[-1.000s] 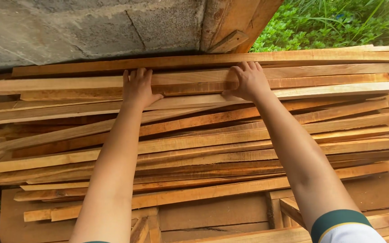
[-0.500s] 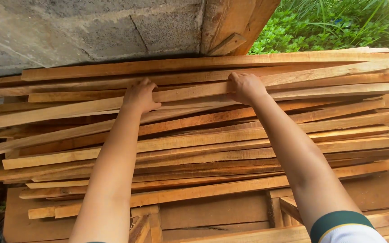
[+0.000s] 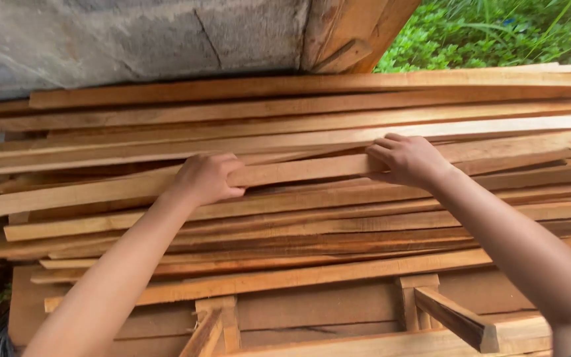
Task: Organizing and arranging thin wood strips onto a wooden rack in a workshop.
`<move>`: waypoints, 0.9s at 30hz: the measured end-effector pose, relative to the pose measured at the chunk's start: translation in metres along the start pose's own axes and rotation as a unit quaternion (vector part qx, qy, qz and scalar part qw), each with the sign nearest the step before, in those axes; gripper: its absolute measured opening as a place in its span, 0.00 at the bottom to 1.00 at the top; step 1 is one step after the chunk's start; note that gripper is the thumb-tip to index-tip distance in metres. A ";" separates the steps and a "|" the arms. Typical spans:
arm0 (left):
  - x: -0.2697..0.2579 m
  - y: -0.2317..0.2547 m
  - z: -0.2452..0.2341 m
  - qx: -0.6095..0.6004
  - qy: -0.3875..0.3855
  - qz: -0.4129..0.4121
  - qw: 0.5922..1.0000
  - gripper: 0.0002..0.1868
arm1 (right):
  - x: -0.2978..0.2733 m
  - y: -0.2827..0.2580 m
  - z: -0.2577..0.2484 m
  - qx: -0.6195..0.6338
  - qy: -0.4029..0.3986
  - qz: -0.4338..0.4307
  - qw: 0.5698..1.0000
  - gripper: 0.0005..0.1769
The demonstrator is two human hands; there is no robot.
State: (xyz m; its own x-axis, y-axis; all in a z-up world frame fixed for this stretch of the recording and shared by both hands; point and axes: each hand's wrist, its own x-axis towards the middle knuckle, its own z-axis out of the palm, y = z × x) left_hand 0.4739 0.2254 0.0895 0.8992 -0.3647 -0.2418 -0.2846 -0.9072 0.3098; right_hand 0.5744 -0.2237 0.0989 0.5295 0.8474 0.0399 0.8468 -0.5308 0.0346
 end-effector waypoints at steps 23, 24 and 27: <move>0.072 -0.015 0.009 0.012 -0.102 -0.177 0.979 0.59 | 0.068 0.021 0.065 0.144 -0.235 0.191 0.942 0.61; 0.074 -0.017 0.009 0.022 -0.115 -0.181 0.976 0.60 | 0.070 0.024 0.072 0.140 -0.236 0.204 0.940 0.62; 0.075 -0.015 0.011 0.068 -0.101 -0.168 0.978 0.62 | 0.079 0.024 0.077 0.076 -0.212 0.182 0.957 0.65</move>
State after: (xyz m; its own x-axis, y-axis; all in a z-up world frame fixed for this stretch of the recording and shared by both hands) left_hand 0.5421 0.2091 0.0566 0.8694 -0.0624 -0.4902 -0.0376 -0.9975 0.0603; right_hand 0.6401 -0.1687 0.0256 0.7370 0.5537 -0.3876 0.5824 -0.8113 -0.0516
